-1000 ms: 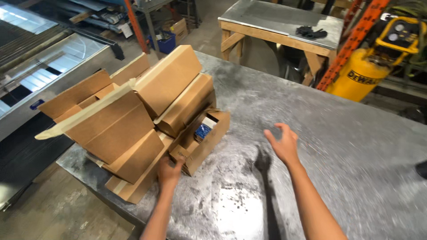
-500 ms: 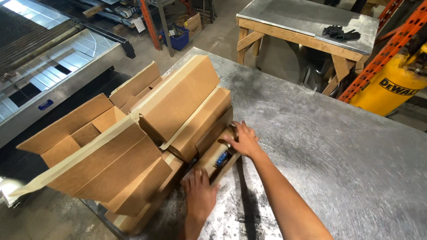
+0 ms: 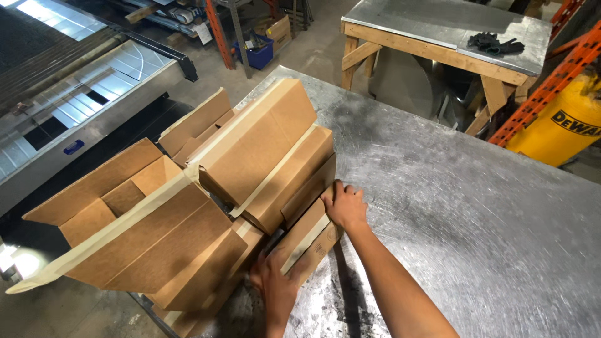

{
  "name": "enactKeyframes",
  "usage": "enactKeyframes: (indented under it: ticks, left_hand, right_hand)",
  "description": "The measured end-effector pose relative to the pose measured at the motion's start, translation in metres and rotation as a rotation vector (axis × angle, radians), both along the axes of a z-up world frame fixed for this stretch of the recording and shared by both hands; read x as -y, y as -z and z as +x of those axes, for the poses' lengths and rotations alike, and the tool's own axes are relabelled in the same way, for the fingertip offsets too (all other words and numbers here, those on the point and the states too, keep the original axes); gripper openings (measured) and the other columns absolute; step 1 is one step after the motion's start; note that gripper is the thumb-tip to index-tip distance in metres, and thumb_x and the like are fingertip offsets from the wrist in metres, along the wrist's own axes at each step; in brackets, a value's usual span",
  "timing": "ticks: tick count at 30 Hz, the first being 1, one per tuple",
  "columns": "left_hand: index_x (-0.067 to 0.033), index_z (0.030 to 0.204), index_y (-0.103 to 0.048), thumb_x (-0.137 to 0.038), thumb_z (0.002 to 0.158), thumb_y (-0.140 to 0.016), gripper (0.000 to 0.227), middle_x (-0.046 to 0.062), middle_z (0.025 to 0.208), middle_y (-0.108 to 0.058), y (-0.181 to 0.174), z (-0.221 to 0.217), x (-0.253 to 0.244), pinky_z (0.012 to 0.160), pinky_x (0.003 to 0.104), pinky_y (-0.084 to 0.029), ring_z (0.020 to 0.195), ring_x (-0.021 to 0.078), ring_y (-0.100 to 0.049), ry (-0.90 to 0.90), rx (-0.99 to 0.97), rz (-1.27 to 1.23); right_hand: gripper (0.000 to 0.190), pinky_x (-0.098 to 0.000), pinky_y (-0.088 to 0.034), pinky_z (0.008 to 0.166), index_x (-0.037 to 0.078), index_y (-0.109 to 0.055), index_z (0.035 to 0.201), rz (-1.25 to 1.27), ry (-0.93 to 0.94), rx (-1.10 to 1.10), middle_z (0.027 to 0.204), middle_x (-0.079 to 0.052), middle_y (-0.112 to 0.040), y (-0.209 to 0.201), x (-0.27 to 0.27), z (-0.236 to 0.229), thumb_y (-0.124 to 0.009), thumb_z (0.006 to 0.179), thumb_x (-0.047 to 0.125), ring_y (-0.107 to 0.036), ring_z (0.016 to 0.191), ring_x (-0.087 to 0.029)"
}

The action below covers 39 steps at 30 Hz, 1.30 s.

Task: The person folds small cardboard boxes, places items like a blue bottle and small white boxes inside, and seals them using strips of tape.

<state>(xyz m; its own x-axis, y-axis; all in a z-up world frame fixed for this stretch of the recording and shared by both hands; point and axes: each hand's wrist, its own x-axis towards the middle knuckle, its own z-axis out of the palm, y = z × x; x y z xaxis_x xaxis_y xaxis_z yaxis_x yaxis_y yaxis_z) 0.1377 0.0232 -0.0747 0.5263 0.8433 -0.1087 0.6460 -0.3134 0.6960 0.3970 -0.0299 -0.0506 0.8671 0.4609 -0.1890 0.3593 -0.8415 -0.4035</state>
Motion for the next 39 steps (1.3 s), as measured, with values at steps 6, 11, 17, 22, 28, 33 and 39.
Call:
enactKeyframes:
  ticks: [6,11,17,22,28,33,39]
  left_hand:
    - [-0.0056,0.142,-0.056,-0.037,0.092,-0.074,0.062,0.018,0.139,-0.055,0.046,-0.003,-0.018,0.113,0.044,-0.044,0.137,0.0317,-0.051,-0.033,0.398,-0.115]
    - [-0.0051,0.149,-0.047,-0.041,0.094,-0.068,0.069,0.016,0.150,-0.050,0.029,0.001,-0.019,0.115,0.044,-0.040,0.142,0.0314,-0.047,-0.055,0.378,-0.190]
    - [-0.0106,0.161,-0.025,-0.046,0.077,-0.081,0.107,0.022,0.152,-0.053,-0.003,0.007,-0.011,0.110,0.040,-0.048,0.136,0.0328,-0.059,-0.393,0.373,-0.557]
    - [-0.0128,0.165,-0.023,-0.048,0.073,-0.082,0.115,0.017,0.154,-0.056,-0.010,0.013,-0.005,0.110,0.038,-0.050,0.137,0.0290,-0.060,-0.507,0.360,-0.728]
    - [-0.0332,0.165,-0.020,-0.052,0.074,-0.075,0.107,-0.003,0.167,-0.040,-0.064,0.008,-0.006,0.102,0.073,-0.051,0.145,0.0312,-0.048,-0.488,0.312,-0.916]
    - [-0.0355,0.165,-0.024,-0.053,0.077,-0.072,0.102,-0.002,0.163,-0.047,-0.066,0.009,-0.002,0.097,0.071,-0.054,0.142,0.0307,-0.055,-0.346,0.234,-0.922]
    - [-0.0332,0.161,-0.027,-0.052,0.084,-0.070,0.091,-0.004,0.161,-0.045,-0.074,0.022,0.043,0.086,0.064,-0.057,0.139,0.0281,-0.054,-0.168,0.163,-0.900]
  right_hand:
    - [0.080,-0.0697,-0.048,0.099,0.018,-0.037,0.155,0.074,0.124,-0.143,0.151,-0.019,-0.037,0.008,-0.001,0.000,-0.038,0.098,0.074,-0.037,0.134,-0.053]
    - [0.080,-0.0640,-0.049,0.099,0.014,-0.044,0.144,0.061,0.143,-0.082,0.139,-0.019,-0.044,0.045,0.001,0.011,-0.036,0.097,0.078,-0.041,0.129,-0.045]
    - [0.083,-0.0650,-0.047,0.102,0.011,-0.041,0.146,0.007,0.110,-0.093,0.144,-0.023,-0.046,0.048,-0.001,0.013,-0.035,0.098,0.078,-0.041,0.133,-0.048]
    - [0.083,-0.0654,-0.045,0.105,0.012,-0.039,0.147,-0.009,0.091,-0.103,0.145,-0.024,-0.046,0.052,0.003,0.020,-0.034,0.098,0.079,-0.041,0.134,-0.050]
    - [0.082,-0.0681,-0.047,0.101,0.011,-0.041,0.143,-0.001,0.107,-0.090,0.144,-0.025,-0.047,0.051,0.009,0.019,-0.035,0.097,0.079,-0.042,0.132,-0.052]
    - [0.081,-0.0635,-0.044,0.103,0.006,-0.045,0.135,0.006,0.193,-0.049,0.139,-0.028,-0.050,0.044,0.046,0.009,-0.034,0.099,0.078,-0.045,0.128,-0.054]
    - [0.075,-0.0618,-0.050,0.094,0.004,-0.047,0.132,0.009,0.395,0.045,0.137,-0.025,-0.052,-0.006,0.134,-0.013,-0.037,0.102,0.072,-0.045,0.127,-0.047]
